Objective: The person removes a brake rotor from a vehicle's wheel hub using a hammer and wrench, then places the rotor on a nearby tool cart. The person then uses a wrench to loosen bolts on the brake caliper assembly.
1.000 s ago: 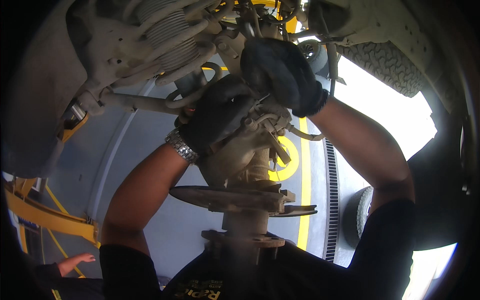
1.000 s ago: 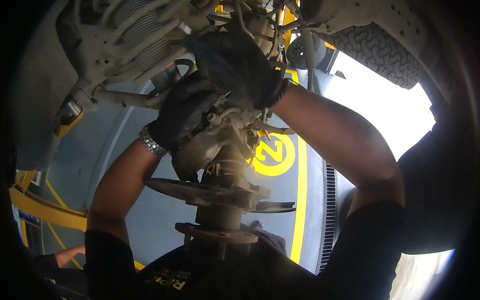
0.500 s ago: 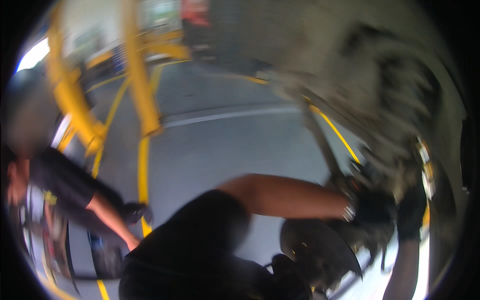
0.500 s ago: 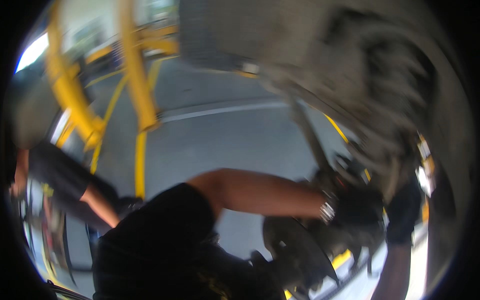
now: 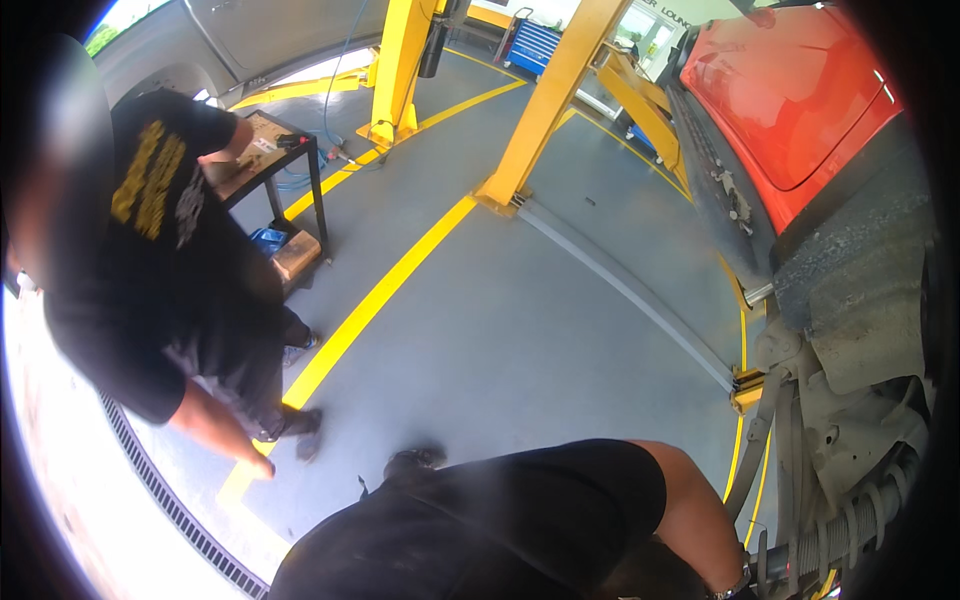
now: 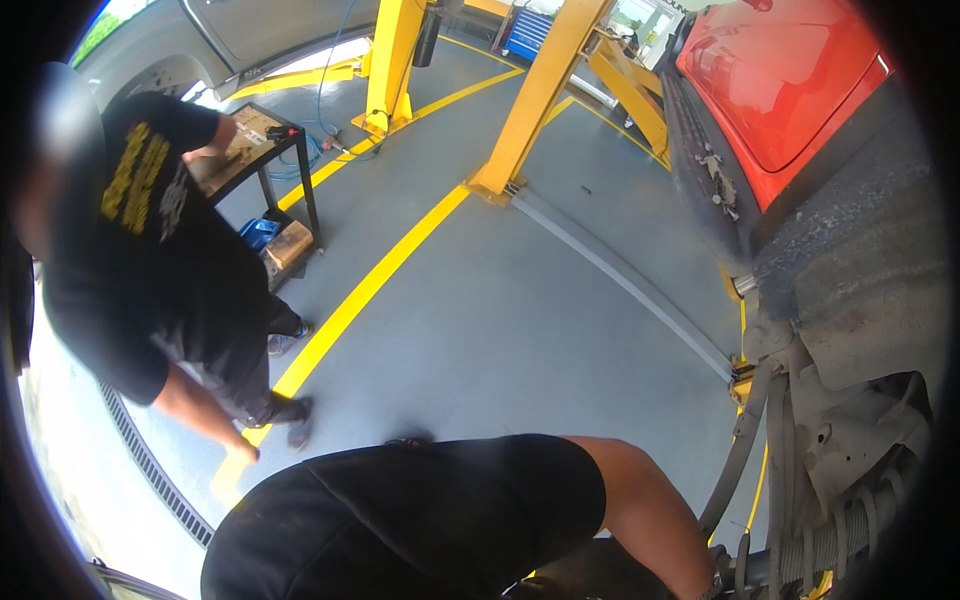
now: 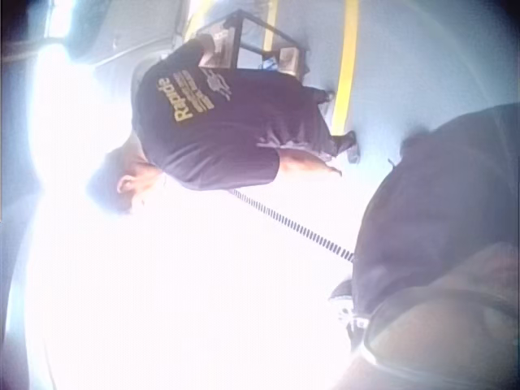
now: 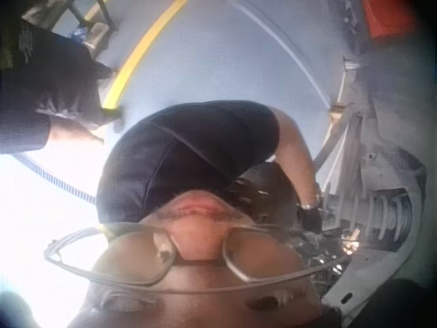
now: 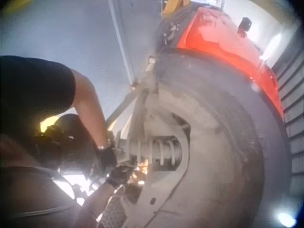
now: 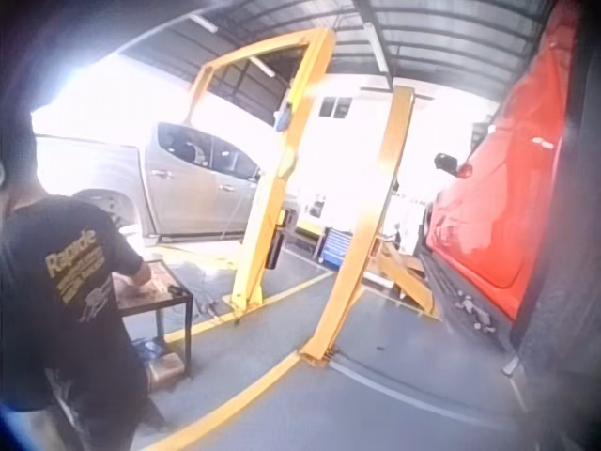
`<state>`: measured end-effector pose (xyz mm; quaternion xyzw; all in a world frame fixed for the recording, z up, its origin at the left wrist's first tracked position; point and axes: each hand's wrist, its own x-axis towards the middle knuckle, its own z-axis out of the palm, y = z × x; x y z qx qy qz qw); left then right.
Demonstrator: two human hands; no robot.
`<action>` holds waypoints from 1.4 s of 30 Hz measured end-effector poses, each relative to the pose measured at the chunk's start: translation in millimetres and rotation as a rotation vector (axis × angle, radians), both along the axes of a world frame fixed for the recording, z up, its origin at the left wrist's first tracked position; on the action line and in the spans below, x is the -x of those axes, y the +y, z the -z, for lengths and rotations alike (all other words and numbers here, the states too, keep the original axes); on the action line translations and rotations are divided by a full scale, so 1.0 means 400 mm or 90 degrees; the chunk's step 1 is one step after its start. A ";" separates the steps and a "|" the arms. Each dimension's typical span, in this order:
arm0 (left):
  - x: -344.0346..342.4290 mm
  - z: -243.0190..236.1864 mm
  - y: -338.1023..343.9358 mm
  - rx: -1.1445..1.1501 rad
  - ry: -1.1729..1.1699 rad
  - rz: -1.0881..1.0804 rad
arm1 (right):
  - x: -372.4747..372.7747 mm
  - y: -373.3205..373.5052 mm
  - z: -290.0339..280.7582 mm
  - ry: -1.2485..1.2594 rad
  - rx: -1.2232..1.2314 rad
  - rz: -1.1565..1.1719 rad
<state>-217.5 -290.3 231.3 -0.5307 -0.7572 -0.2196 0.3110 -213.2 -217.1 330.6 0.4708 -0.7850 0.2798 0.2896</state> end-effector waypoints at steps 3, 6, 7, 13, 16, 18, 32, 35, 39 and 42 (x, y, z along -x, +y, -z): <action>-0.028 -0.051 0.143 -0.023 -0.088 0.145 | -0.050 0.188 -0.047 -0.004 -0.009 0.089; -0.101 -0.048 0.149 0.003 -0.382 0.247 | -0.041 0.254 -0.061 -0.052 0.000 0.080; -0.119 -0.052 0.130 0.011 -0.430 0.257 | -0.037 0.247 -0.068 -0.062 -0.001 0.042; -0.253 -0.047 0.017 0.005 -0.273 0.120 | -0.059 0.319 0.071 -0.679 0.214 -0.469; -0.253 -0.039 0.006 0.061 -0.460 0.087 | -0.208 0.232 0.008 -0.623 0.392 -0.125; -0.223 -0.054 0.046 0.123 -0.466 0.081 | -0.162 0.236 0.054 -0.259 0.335 -0.059; -0.249 -0.012 0.014 0.096 -0.244 0.055 | -0.217 0.261 0.108 0.034 0.048 -0.003; -0.240 -0.012 0.007 0.094 -0.186 0.051 | -0.217 0.276 0.095 0.403 -0.074 0.089; -0.227 0.001 0.043 0.070 -0.134 0.067 | -0.247 0.278 0.109 -0.323 0.310 -0.017; -0.212 0.007 0.073 0.028 -0.182 0.084 | -0.211 0.285 0.086 -0.258 0.278 -0.071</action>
